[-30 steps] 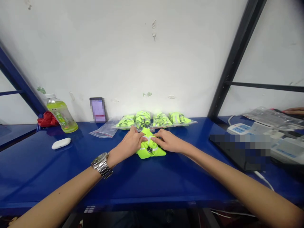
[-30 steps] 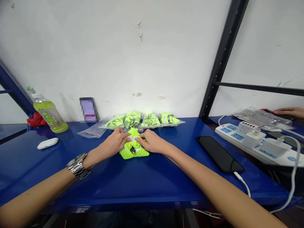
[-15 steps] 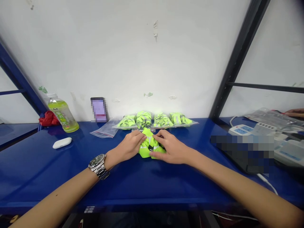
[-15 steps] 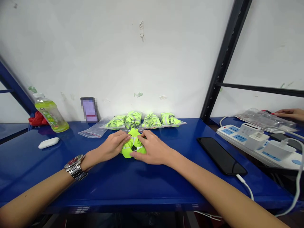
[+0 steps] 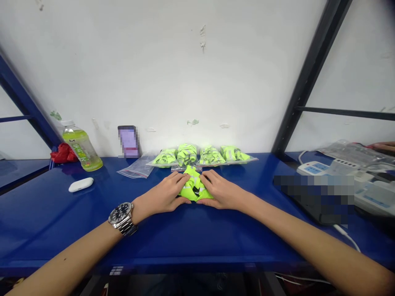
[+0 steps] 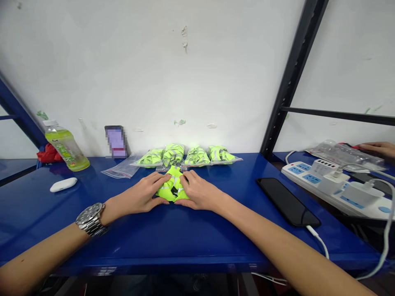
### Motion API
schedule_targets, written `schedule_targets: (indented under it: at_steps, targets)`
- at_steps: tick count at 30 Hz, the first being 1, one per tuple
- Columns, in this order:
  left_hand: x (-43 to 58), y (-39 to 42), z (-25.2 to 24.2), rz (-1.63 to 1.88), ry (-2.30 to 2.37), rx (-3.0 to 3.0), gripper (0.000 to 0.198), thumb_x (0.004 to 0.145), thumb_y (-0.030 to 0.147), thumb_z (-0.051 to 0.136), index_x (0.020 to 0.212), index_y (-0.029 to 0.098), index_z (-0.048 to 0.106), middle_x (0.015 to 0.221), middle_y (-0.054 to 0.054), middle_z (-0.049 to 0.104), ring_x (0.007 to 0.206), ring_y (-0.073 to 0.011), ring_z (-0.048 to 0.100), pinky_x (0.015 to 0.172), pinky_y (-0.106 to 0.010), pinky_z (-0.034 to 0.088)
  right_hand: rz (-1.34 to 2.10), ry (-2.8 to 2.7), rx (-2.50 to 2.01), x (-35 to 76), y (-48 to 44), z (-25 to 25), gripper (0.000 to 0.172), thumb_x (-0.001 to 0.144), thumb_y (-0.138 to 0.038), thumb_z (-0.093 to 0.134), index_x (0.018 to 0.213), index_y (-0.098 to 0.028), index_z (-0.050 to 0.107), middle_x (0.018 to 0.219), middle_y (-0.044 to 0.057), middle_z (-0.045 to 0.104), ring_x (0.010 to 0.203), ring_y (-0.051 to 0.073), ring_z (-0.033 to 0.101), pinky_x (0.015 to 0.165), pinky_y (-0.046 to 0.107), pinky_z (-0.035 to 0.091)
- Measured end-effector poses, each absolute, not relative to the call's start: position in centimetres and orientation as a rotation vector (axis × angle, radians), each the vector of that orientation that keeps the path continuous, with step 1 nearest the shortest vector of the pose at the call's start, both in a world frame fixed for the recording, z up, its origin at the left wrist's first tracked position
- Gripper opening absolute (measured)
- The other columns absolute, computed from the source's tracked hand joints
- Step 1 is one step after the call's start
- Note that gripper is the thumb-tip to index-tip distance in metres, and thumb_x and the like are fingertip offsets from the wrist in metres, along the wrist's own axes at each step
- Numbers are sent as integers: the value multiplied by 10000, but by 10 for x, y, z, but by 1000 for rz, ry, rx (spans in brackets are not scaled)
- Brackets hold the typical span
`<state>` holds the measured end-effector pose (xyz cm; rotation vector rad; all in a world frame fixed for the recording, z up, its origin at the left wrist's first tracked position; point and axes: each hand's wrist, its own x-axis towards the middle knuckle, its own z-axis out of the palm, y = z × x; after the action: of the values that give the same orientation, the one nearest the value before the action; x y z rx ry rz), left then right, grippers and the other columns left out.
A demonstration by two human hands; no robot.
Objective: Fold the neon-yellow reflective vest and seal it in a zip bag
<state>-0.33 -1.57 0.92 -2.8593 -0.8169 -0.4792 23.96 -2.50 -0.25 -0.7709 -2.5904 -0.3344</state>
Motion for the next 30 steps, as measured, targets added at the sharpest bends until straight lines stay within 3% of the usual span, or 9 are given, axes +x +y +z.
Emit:
schedule_targets:
  at_steps: [9,13,16,20,23,25,28,30]
  targets:
    - [-5,-23,13,-461,-1012,-2936,383,945,490,421,1092,150,515,1015,-117,576,930,-237,560,811,-369,474,-16,-2584,-877,239,-26,0,404,919,-486,459,1088,-125,522,1030,163,569,1000,286,535,838,425,480]
    - [-2,-26,22,-437,-1161,-2997,411,966,523,324,896,172,526,848,-50,584,764,-190,548,726,-328,433,162,-2591,-1017,236,-28,12,360,948,-493,383,924,-159,515,881,106,582,808,227,552,691,338,441]
    - [1,-27,29,-417,-1251,-3064,447,974,529,278,824,182,517,741,-7,570,658,-156,513,666,-303,397,279,-2610,-1036,233,-27,22,399,969,-495,316,742,-193,444,702,32,529,618,156,479,579,281,347]
    - [0,-22,34,-405,-1332,-3201,466,975,536,252,882,180,537,767,-4,582,655,-144,526,619,-275,405,475,-2650,-923,229,-20,30,520,977,-541,225,583,-206,273,512,-42,324,461,88,284,497,266,236]
    - [-1,-15,31,-435,-1332,-3120,476,975,535,239,942,170,544,885,-45,577,794,-177,548,752,-317,457,601,-2635,-971,229,-12,31,560,957,-588,226,544,-209,232,457,-55,256,426,76,214,460,266,209]
    - [1,-10,27,-479,-1316,-3030,480,982,516,226,1069,154,529,1019,-89,558,922,-203,541,868,-368,451,680,-2606,-1048,230,-8,30,592,946,-610,218,512,-210,266,422,-47,296,399,75,247,452,262,245]
    - [6,-4,18,-535,-1266,-2951,485,997,464,211,1361,176,354,1275,-134,465,1144,-235,474,979,-418,404,842,-2548,-1155,231,-4,30,660,926,-650,195,469,-200,351,407,4,434,390,100,410,503,267,369]
    - [10,-1,12,-570,-1201,-2887,466,1004,428,206,1408,221,312,1343,-119,427,1217,-248,418,1013,-438,376,894,-2529,-1222,231,-3,31,698,910,-678,187,449,-194,386,418,40,496,405,125,483,555,286,426]
